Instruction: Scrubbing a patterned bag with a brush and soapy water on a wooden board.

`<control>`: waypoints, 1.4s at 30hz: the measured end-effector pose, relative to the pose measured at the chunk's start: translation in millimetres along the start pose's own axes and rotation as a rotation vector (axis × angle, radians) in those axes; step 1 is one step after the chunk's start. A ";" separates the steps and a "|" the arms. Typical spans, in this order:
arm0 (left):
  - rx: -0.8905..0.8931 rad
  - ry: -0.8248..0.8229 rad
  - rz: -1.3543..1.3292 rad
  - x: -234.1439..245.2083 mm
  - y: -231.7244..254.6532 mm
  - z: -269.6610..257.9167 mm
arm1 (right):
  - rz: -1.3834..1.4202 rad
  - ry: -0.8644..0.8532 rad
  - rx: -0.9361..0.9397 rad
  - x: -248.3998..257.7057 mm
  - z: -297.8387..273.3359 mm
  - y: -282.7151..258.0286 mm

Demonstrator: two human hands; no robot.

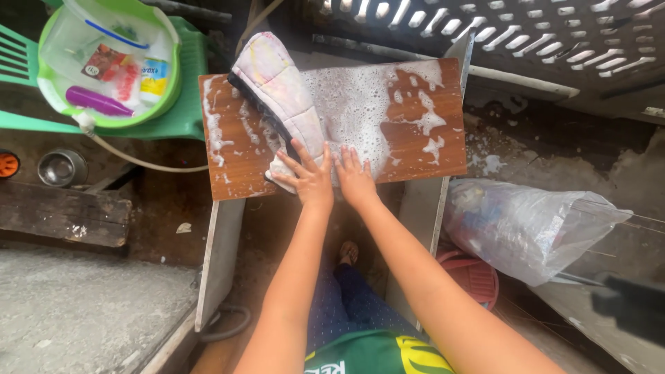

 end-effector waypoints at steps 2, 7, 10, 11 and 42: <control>-0.003 0.048 -0.014 -1.1 -0.3 11.1 | -0.018 -0.012 0.010 1.3 11.0 2.5; -0.049 -0.052 0.014 12.2 -5.3 52.5 | -0.052 0.001 0.033 15.3 44.5 8.4; -0.040 0.063 0.017 45.3 -12.6 87.3 | -0.008 -0.035 0.003 34.9 75.8 14.9; -0.043 -0.069 -0.010 43.2 -14.1 98.5 | 0.024 -0.062 -0.009 38.4 85.4 17.8; -0.046 -0.005 -0.090 32.8 -20.0 214.8 | 0.083 -0.201 -0.054 76.9 181.6 42.7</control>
Point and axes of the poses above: each hand's wrist, its own z-axis towards the middle knuckle, its own x-axis out of the back of the hand, y = z × x, the point moved 10 cm from there along z, towards the middle knuckle, and after that the axes turned 5 degrees about -z, right-handed, at the moved point
